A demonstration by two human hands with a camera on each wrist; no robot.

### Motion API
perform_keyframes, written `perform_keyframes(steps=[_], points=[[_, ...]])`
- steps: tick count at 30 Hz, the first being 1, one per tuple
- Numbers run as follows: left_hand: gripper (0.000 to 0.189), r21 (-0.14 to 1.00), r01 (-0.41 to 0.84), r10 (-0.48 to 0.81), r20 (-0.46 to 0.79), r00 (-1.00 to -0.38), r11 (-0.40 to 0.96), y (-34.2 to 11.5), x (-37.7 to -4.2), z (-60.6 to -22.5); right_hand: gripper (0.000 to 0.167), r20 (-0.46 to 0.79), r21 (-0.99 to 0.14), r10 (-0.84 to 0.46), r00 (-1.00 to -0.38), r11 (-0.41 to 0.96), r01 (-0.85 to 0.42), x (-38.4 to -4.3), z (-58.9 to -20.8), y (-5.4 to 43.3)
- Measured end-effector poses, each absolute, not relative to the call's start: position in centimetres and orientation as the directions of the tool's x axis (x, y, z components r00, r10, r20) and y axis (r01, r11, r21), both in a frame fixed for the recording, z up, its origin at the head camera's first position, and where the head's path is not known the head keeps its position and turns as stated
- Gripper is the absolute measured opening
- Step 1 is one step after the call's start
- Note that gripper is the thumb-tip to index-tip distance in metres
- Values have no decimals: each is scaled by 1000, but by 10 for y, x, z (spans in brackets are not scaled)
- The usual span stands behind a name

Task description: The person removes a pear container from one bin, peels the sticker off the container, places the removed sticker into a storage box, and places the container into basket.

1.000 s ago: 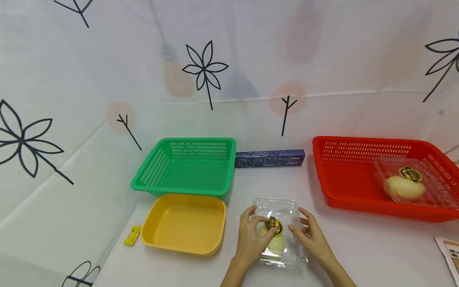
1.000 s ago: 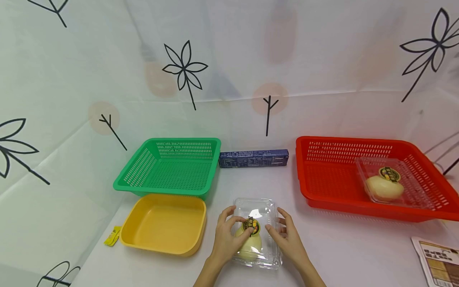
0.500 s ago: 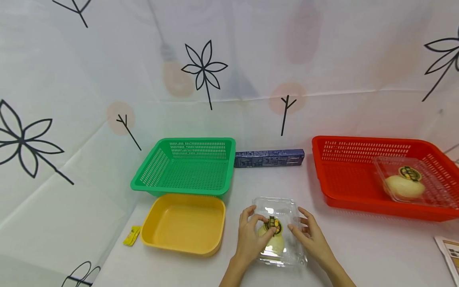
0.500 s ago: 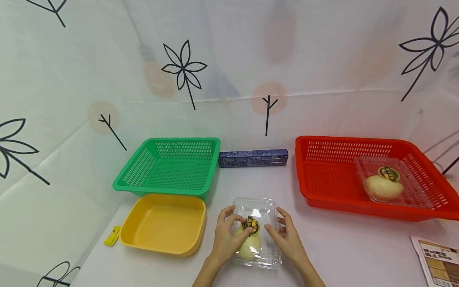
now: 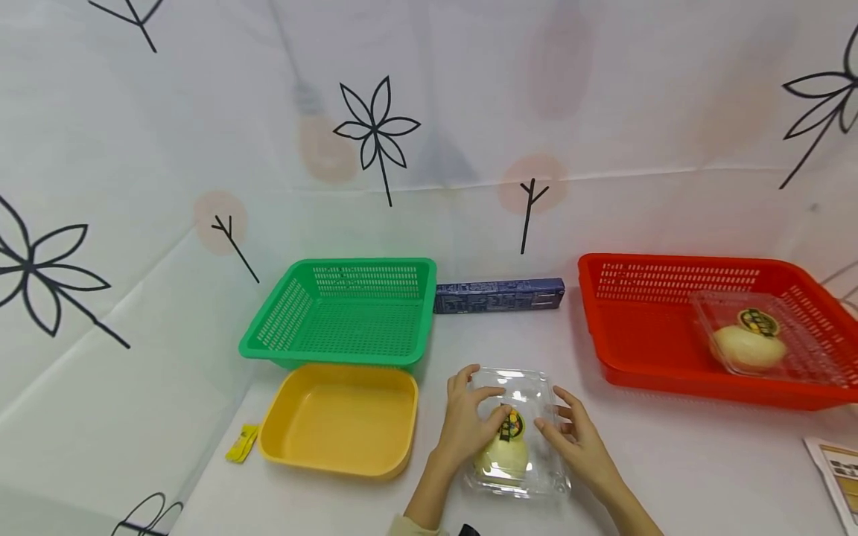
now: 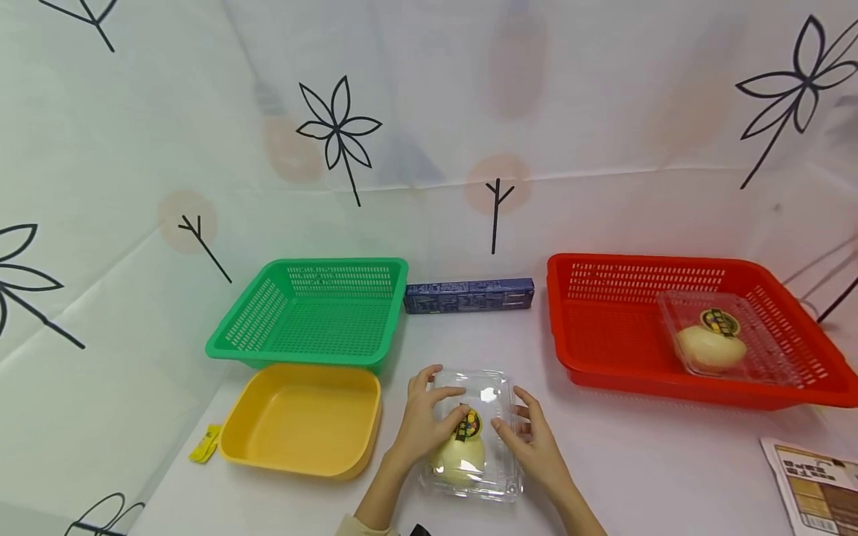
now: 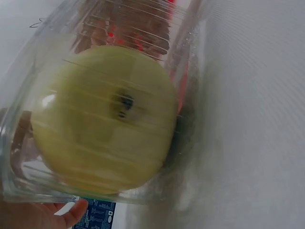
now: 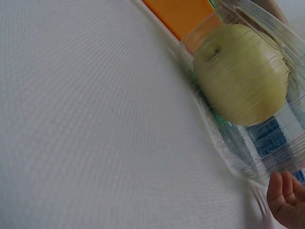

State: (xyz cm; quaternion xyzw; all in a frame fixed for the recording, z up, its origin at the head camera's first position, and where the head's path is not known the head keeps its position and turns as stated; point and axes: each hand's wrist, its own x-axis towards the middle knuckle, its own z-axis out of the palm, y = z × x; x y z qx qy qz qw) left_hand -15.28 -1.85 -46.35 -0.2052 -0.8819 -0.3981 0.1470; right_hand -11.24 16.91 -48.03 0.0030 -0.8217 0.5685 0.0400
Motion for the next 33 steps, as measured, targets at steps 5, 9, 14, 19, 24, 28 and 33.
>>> perform_keyframes(steps=[5, 9, 14, 19, 24, 28, 33], points=[[20, 628, 480, 246, 425, -871, 613, -18, -152, -464, 64, 67, -931, 43, -997, 361, -47, -113, -480, 169], [16, 610, 499, 246, 453, -857, 615, -17, -151, -465, 63, 81, -926, 44, -996, 372, -59, -113, -480, 169], [11, 598, 515, 235, 485, -843, 614, -16, -151, -467, 63, 77, -929, 42, -996, 366, -57, -113, -478, 168], [9, 614, 502, 213, 484, -849, 609, -16, -151, -470, 63, 71, -932, 41, -997, 358, -52, -113, -478, 168], [8, 625, 501, 188, 498, -846, 599, -16, -151, -473, 63, 70, -932, 39, -997, 359, -52, -112, -479, 168], [8, 636, 504, 175, 508, -843, 584, -15, -152, -474, 63, 65, -929, 41, -997, 368, -45, -112, -479, 168], [8, 673, 471, 156, 474, -866, 570, -14, -151, -472, 63, 60, -928, 42, -997, 370, -40, -112, -480, 168]])
